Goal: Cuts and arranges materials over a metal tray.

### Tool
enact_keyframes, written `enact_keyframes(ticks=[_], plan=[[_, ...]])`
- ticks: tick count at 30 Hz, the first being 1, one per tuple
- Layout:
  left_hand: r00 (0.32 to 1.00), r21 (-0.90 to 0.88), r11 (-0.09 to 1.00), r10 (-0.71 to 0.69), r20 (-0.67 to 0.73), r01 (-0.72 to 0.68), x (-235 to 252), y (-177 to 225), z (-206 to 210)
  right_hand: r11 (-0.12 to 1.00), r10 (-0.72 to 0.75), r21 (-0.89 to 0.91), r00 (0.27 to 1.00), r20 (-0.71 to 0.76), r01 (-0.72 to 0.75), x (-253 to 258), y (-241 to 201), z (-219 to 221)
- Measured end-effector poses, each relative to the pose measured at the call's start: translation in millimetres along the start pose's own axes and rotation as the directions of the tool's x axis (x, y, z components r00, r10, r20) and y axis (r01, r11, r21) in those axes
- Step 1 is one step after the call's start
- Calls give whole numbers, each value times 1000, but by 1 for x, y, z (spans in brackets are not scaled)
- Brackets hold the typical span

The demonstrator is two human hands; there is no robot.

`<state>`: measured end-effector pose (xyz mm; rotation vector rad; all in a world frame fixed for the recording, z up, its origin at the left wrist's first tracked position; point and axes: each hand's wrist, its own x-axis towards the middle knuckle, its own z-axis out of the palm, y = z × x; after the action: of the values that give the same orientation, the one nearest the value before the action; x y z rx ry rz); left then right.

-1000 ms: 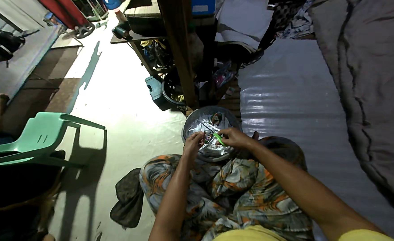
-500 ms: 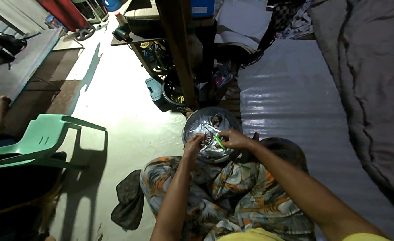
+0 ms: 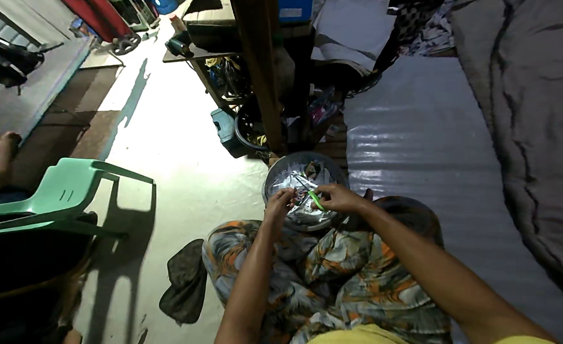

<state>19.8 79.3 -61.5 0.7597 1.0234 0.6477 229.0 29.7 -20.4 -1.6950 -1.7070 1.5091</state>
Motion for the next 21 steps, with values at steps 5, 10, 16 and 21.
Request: enact_keyframes(ticks=[5, 10, 16, 21], plan=[[1000, 2, 1000, 4, 16, -4, 0, 0, 0, 998, -37, -53, 999, 30, 38, 1, 2, 1], [1000, 2, 1000, 4, 14, -4, 1, -1, -1, 997, -56, -44, 998, 3, 56, 2, 4, 0], [1000, -21, 1000, 4, -16, -5, 2, -1, -1, 995, -46, -89, 999, 5, 46, 0, 2, 1], [1000, -21, 1000, 17, 1, -17, 2, -1, -2, 994, -15, -108, 1000, 5, 16, 1, 0, 1]])
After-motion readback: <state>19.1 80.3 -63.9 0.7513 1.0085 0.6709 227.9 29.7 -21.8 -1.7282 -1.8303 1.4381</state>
